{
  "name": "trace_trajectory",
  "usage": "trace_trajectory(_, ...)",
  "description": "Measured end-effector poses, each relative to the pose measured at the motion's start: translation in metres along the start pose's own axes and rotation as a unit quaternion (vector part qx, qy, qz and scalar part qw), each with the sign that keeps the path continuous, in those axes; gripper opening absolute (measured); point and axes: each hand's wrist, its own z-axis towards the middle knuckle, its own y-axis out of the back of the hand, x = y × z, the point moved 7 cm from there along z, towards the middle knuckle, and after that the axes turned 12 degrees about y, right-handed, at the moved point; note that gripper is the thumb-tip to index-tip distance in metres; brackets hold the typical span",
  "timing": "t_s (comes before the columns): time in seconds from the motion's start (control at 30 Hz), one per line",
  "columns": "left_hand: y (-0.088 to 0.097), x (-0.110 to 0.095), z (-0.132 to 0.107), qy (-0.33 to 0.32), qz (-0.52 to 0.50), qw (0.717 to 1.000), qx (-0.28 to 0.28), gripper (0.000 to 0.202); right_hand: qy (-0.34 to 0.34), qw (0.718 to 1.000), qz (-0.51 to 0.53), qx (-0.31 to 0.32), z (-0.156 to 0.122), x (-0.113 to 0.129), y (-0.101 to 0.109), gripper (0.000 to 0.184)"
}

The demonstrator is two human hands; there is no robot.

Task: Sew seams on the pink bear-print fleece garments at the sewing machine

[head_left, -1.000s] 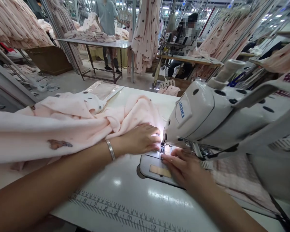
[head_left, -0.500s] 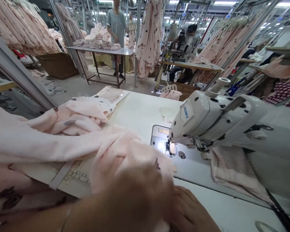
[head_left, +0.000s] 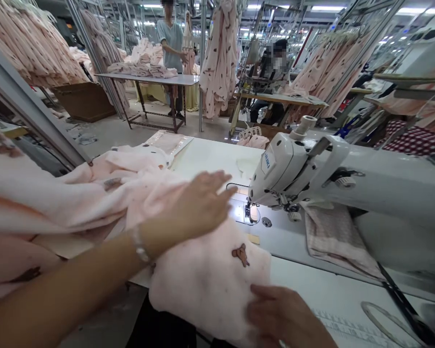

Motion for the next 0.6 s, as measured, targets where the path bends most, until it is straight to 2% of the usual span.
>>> trace_trajectory(0.07, -0.040, -0.034, -0.010, -0.046, -0.046, 0.995, 0.073, 0.026, -0.091, 0.994, -0.056, -0.006, -0.004, -0.019, 0.011, 0.021)
trace_trajectory(0.1, -0.053, -0.046, -0.020, -0.072, -0.077, 0.991, 0.086, 0.020, -0.135, 0.987, -0.085, -0.005, -0.006, -0.028, 0.015, 0.023)
trace_trajectory(0.13, -0.058, -0.054, -0.030, -0.089, -0.116, 0.986, 0.075, 0.014, -0.165, 0.981, -0.101, 0.000, -0.007, -0.035, 0.016, 0.027)
trace_trajectory(0.17, -0.056, -0.057, -0.039, -0.097, -0.158, 0.982, 0.047, 0.013, -0.181, 0.978, -0.104, 0.009, -0.006, -0.038, 0.015, 0.031)
trace_trajectory(0.23, -0.039, -0.053, -0.054, -0.081, -0.233, 0.969, -0.028, 0.016, -0.202, 0.977, -0.070, 0.020, -0.002, -0.041, 0.009, 0.043)
trace_trajectory(0.3, -0.018, -0.048, -0.060, -0.072, -0.268, 0.960, -0.048, 0.018, -0.232, 0.973, 0.001, 0.012, 0.001, -0.039, 0.001, 0.047)
trace_trajectory(0.43, 0.004, -0.055, -0.054, -0.083, -0.222, 0.968, 0.079, 0.024, -0.276, 0.949, 0.149, 0.028, 0.001, -0.029, -0.011, 0.037)
trace_trajectory(0.5, 0.007, -0.058, -0.051, -0.088, -0.178, 0.971, 0.134, 0.023, -0.275, 0.945, 0.174, 0.022, -0.001, -0.024, -0.009, 0.036)
trace_trajectory(0.57, 0.009, -0.063, -0.053, -0.113, -0.144, 0.968, 0.170, 0.007, -0.279, 0.944, 0.176, 0.029, -0.003, -0.019, -0.006, 0.034)
trace_trajectory(0.6, 0.010, -0.065, -0.054, -0.122, -0.136, 0.966, 0.182, 0.009, -0.289, 0.938, 0.185, 0.046, -0.004, -0.017, -0.007, 0.029)
